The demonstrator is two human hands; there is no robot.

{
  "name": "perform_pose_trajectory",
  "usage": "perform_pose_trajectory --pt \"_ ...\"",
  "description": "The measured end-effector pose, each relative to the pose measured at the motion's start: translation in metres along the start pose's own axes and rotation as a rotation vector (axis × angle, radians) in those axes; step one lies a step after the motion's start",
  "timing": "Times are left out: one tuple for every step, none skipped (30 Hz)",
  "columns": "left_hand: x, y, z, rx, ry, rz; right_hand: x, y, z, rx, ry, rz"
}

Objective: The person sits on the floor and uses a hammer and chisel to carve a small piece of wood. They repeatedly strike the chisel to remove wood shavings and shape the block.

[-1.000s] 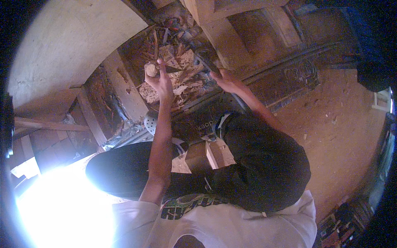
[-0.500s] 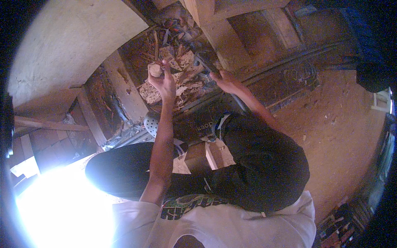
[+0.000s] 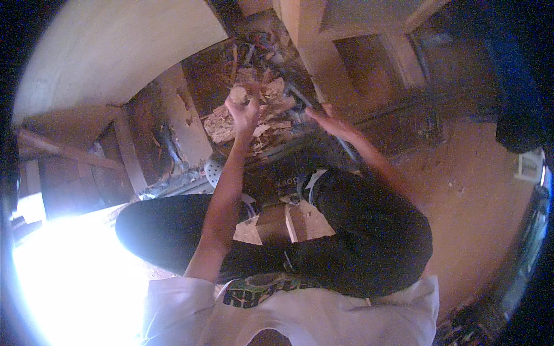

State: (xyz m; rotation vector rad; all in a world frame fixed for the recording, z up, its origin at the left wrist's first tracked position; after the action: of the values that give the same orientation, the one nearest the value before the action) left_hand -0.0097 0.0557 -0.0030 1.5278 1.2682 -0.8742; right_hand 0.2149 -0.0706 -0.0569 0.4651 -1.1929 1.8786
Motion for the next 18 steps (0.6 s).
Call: perform_pose_trajectory --pt "0.004 0.000 0.001 0.022 -0.005 -0.003 0.011 -0.012 0.004 0.008 -0.033 0.008" --pt "0.019 0.000 0.003 0.010 -0.148 0.045 0.021 -0.031 0.009 -0.070 -0.022 0.033" --pt "0.034 0.000 0.005 -0.011 -0.272 0.083 0.030 -0.050 0.015 -0.090 0.026 0.075" --pt "0.047 0.001 0.007 -0.028 -0.394 0.124 0.039 -0.068 0.023 -0.109 0.122 0.113" --pt "0.059 0.011 0.006 0.105 -0.503 0.128 0.061 -0.084 0.031 -0.103 0.063 0.075" --pt "0.057 0.013 0.004 0.131 -0.441 0.107 0.079 -0.104 0.045 -0.104 0.068 0.025" --pt "0.060 0.015 0.004 0.137 -0.460 0.052 0.102 -0.118 0.057 -0.078 0.008 -0.024" --pt "0.060 0.017 0.001 0.173 -0.455 -0.013 0.124 -0.131 0.070 -0.064 -0.037 -0.083" --pt "0.056 0.022 -0.001 0.206 -0.409 -0.035 0.145 -0.141 0.082 -0.051 -0.110 -0.159" --pt "0.054 0.024 -0.004 0.227 -0.396 -0.082 0.162 -0.149 0.092 -0.082 -0.193 -0.202" --pt "0.052 0.028 -0.006 0.266 -0.399 -0.137 0.179 -0.151 0.099 -0.112 -0.302 -0.264" --pt "0.046 0.032 -0.008 0.295 -0.352 -0.177 0.191 -0.150 0.103 -0.143 -0.413 -0.326" --pt "0.041 0.034 -0.010 0.268 -0.340 -0.137 0.198 -0.146 0.104 -0.238 -0.486 -0.250" --pt "0.034 0.035 -0.012 0.231 -0.276 -0.082 0.200 -0.136 0.098 -0.355 -0.510 -0.063" --pt "0.027 0.035 -0.014 0.186 -0.220 -0.038 0.197 -0.117 0.083 -0.441 -0.454 0.239" --pt "0.025 0.035 -0.016 0.171 -0.196 0.017 0.197 -0.096 0.071 -0.421 -0.476 0.393" --pt "0.024 0.034 -0.016 0.144 -0.173 0.062 0.183 -0.076 0.055 -0.302 -0.345 0.510" --pt "0.023 0.033 -0.017 0.133 -0.142 0.102 0.172 -0.062 0.044 -0.151 -0.270 0.410"
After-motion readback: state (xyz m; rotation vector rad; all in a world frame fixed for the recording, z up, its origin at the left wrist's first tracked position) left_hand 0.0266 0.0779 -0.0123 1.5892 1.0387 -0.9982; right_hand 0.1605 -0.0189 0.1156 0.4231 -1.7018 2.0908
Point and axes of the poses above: each hand's wrist, its own z-axis away from the middle knuckle, its own y-axis out of the palm, x = y × z, the point moved 8 cm from there along -z, towards the middle knuckle, and after that the axes turned 10 degrees about z, right-handed, at the moved point
